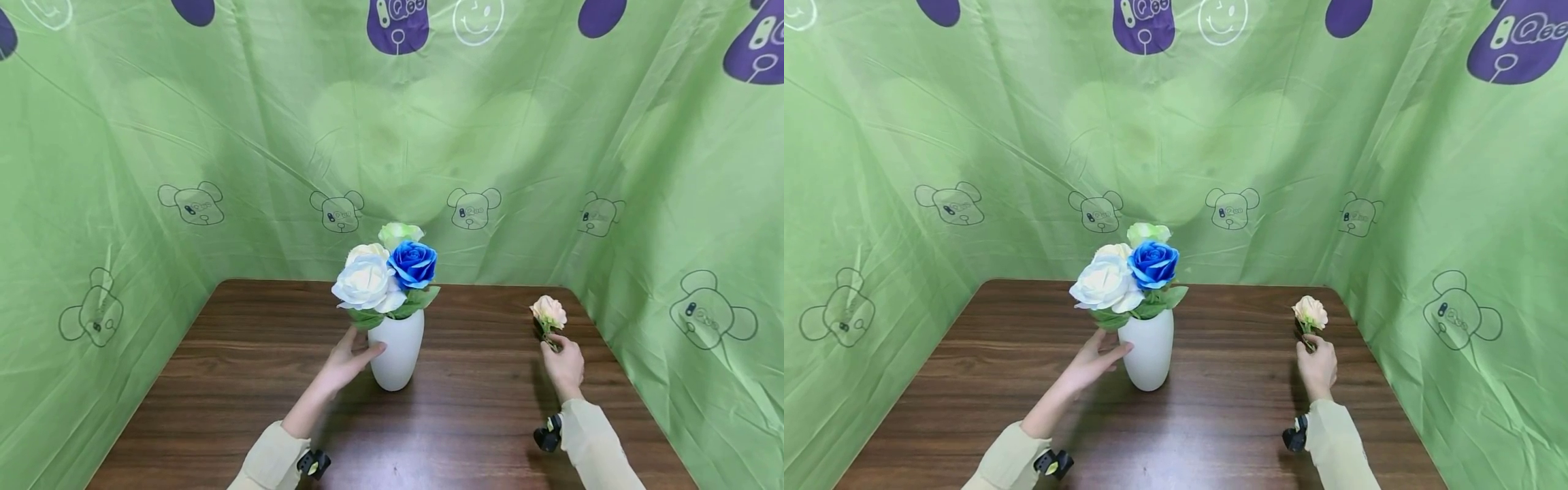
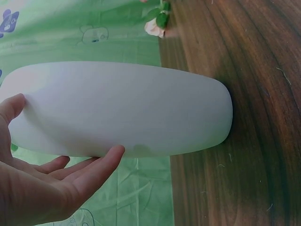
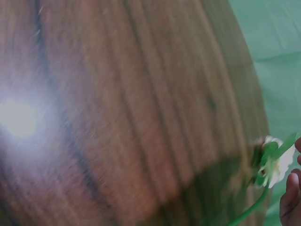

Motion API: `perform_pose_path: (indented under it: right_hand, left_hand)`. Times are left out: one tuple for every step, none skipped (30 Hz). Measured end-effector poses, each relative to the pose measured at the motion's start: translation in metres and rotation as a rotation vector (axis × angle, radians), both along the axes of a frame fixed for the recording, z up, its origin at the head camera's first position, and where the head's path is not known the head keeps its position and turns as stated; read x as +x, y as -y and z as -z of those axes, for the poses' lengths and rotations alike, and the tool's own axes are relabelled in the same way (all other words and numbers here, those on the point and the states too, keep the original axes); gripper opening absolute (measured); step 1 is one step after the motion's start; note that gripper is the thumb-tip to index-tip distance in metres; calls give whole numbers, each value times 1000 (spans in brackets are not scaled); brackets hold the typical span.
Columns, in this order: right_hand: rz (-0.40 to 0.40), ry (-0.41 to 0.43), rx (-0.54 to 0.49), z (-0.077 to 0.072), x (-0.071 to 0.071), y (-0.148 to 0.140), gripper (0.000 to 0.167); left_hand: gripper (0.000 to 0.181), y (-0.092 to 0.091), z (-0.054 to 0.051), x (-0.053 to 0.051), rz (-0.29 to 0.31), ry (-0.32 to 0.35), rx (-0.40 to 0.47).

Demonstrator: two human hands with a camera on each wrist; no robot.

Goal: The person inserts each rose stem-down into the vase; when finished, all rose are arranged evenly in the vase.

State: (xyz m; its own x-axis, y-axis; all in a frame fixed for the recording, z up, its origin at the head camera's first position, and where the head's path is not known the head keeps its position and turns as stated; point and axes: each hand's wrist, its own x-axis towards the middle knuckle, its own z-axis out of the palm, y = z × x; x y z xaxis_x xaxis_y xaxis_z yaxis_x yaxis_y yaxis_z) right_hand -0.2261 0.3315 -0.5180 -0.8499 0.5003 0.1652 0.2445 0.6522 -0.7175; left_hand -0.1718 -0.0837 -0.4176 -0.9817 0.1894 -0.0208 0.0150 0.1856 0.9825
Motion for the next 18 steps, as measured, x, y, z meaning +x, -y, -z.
perform_pose_path:
  right_hand:
    - [20,38,-9,3,2,-3,33]
    - [35,74,-16,5,4,-5,35]
    - [46,105,-24,8,6,-8,37]
    - [55,135,-27,11,8,-10,39]
    - [62,161,-30,13,10,-12,40]
    - [68,186,-32,15,12,-14,41]
    - [70,211,-36,16,14,-15,41]
    - [66,227,-35,17,16,-16,40]
    - [60,235,-36,18,17,-16,40]
    - [53,244,-34,18,18,-16,39]
    - [42,250,-34,19,19,-16,38]
    - [30,254,-33,19,19,-15,37]
    - [17,259,-33,19,19,-14,37]
    - [2,255,-32,19,19,-13,36]
    - [-13,253,-33,20,19,-12,36]
    - [-32,246,-35,20,18,-10,37]
    - [-49,233,-38,21,17,-8,37]
    - [-63,219,-41,21,16,-5,37]
  left_hand:
    - [68,0,0,0,0,-4,1]
    - [68,0,0,0,0,-6,-1]
    - [67,0,0,0,0,-9,-1]
    - [67,0,0,0,-1,-11,-2]
    - [67,0,0,0,-1,-11,-3]
    - [68,0,0,0,0,-13,-4]
    - [68,0,0,0,1,-13,-3]
    - [68,0,0,0,2,-12,-2]
    - [68,0,0,0,3,-12,-1]
    - [68,0,0,0,4,-13,0]
    - [68,0,0,-1,5,-12,1]
    - [69,0,0,-1,7,-11,4]
    - [69,0,0,-1,7,-11,4]
    - [69,0,0,-1,7,-11,4]
    - [68,0,0,-1,7,-12,4]
    - [68,0,0,-1,9,-13,5]
    - [68,0,0,-1,10,-14,6]
    - [68,0,0,-1,10,-15,8]
